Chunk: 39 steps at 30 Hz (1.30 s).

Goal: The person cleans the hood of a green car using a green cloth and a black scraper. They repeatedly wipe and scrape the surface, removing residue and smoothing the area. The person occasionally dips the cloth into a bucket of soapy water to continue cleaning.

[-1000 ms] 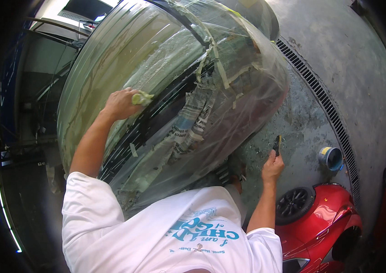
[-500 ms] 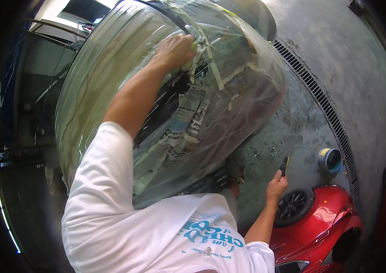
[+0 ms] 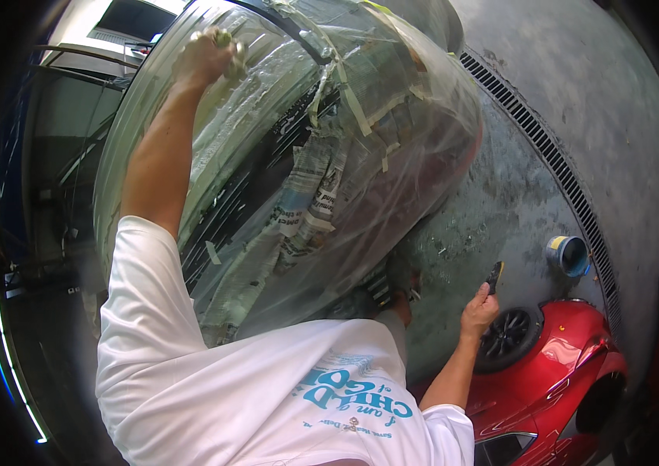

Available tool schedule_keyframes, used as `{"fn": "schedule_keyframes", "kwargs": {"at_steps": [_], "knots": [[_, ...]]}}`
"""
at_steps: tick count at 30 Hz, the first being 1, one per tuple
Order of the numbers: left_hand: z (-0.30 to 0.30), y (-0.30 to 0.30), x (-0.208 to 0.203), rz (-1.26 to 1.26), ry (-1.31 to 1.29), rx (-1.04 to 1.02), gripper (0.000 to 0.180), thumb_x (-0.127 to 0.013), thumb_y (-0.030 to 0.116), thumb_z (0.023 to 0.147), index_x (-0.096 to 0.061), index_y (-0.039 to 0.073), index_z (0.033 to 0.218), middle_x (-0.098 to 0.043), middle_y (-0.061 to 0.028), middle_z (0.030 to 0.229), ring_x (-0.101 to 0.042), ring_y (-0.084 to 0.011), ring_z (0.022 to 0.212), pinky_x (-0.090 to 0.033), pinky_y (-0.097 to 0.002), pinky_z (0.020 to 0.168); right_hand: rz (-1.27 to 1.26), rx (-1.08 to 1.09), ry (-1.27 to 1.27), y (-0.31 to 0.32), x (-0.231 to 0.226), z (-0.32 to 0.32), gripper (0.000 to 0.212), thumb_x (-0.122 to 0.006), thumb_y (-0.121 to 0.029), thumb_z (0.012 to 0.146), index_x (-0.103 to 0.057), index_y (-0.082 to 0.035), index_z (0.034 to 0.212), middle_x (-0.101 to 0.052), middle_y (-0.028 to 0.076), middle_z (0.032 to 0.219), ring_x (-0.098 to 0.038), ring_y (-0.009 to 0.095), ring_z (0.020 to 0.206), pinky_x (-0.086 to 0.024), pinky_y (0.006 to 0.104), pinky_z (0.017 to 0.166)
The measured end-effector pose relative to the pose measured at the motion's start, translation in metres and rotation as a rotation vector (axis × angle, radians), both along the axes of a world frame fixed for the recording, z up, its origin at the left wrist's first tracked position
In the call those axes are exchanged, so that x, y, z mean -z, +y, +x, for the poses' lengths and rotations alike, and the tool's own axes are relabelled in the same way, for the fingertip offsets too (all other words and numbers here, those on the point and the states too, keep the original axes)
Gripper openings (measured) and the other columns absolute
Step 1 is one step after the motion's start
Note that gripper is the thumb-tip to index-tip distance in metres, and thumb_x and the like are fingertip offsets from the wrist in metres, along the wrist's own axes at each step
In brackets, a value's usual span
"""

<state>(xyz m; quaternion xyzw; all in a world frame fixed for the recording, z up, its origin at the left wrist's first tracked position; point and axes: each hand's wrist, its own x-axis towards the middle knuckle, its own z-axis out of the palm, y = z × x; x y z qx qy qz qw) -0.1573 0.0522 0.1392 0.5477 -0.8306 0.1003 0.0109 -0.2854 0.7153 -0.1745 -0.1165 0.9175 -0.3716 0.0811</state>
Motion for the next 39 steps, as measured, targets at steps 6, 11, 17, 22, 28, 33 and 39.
{"fn": "schedule_keyframes", "kwargs": {"at_steps": [6, 11, 17, 22, 28, 33, 39], "knots": [[0.020, 0.037, 0.032, 0.288, -0.230, -0.005, 0.062, -0.077, 0.041, 0.088, -0.065, 0.022, 0.146, -0.051, -0.0138, 0.166, -0.041, -0.0374, 0.157, -0.031, -0.0698, 0.125, -0.004, -0.052, -0.023, -0.019, -0.008, 0.006, 0.060, -0.060, -0.037, 0.113, -0.049, 0.006, 0.071, -0.042, 0.019, 0.061, -0.039, 0.033, 0.056, -0.038, 0.0501, 0.057], [-0.002, 0.044, 0.083, 0.042, -0.031, 0.280, 0.070, -0.071, 0.047, 0.095, -0.056, 0.017, 0.157, -0.040, -0.0135, 0.173, -0.027, -0.0374, 0.165, -0.021, -0.0707, 0.129, -0.050, -0.071, -0.024, -0.013, 0.005, 0.004, 0.057, -0.062, -0.035, 0.112, -0.049, 0.006, 0.074, -0.043, 0.020, 0.062, -0.039, 0.033, 0.057, -0.037, 0.0505, 0.058], [-0.047, 0.052, 0.148, 0.037, 0.194, 0.143, 0.085, -0.054, 0.072, 0.102, -0.048, 0.012, 0.162, -0.032, -0.0149, 0.177, -0.021, -0.0381, 0.166, -0.010, -0.0801, 0.126, -0.028, -0.112, -0.030, -0.021, -0.001, 0.007, 0.054, -0.061, -0.033, 0.112, -0.050, 0.005, 0.076, -0.046, 0.020, 0.063, -0.040, 0.033, 0.057, -0.039, 0.0502, 0.059], [-0.042, 0.053, 0.147, 0.126, 0.116, 0.194, 0.091, -0.049, 0.080, 0.100, -0.042, 0.018, 0.166, -0.024, -0.0142, 0.180, -0.013, -0.0381, 0.168, -0.001, -0.0859, 0.121, -0.002, -0.087, -0.027, -0.014, 0.001, 0.019, 0.051, -0.061, -0.032, 0.112, -0.054, 0.005, 0.079, -0.048, 0.019, 0.063, -0.042, 0.031, 0.057, -0.041, 0.0484, 0.058], [-0.024, 0.054, 0.147, 0.204, 0.084, 0.203, 0.084, -0.056, 0.069, 0.102, -0.034, 0.026, 0.171, -0.012, -0.0119, 0.183, -0.002, -0.0373, 0.169, 0.003, -0.0862, 0.121, -0.011, -0.088, -0.061, -0.028, -0.016, 0.017, 0.051, -0.061, -0.033, 0.112, -0.055, 0.005, 0.078, -0.050, 0.018, 0.063, -0.044, 0.030, 0.057, -0.041, 0.0481, 0.058], [0.002, 0.057, 0.108, 0.364, -0.016, 0.265, 0.083, -0.071, 0.046, 0.100, -0.036, 0.020, 0.170, -0.018, -0.0187, 0.181, -0.007, -0.0448, 0.167, -0.008, -0.0753, 0.129, -0.015, -0.102, -0.025, -0.031, -0.015, 0.007, 0.051, -0.061, -0.032, 0.112, -0.055, 0.005, 0.077, -0.047, 0.016, 0.062, -0.043, 0.029, 0.056, -0.040, 0.0468, 0.056], [0.034, 0.080, 0.059, 0.293, 0.619, 0.385, 0.057, -0.081, 0.026, 0.096, -0.065, 0.002, 0.145, -0.065, -0.0245, 0.142, -0.062, -0.0347, 0.133, -0.050, -0.0429, 0.111, -0.142, -0.002, -0.068, -0.075, -0.010, -0.016, 0.049, -0.062, -0.031, 0.111, -0.061, 0.006, 0.079, -0.051, 0.012, 0.062, -0.045, 0.020, 0.059, -0.041, 0.0436, 0.056]]}}
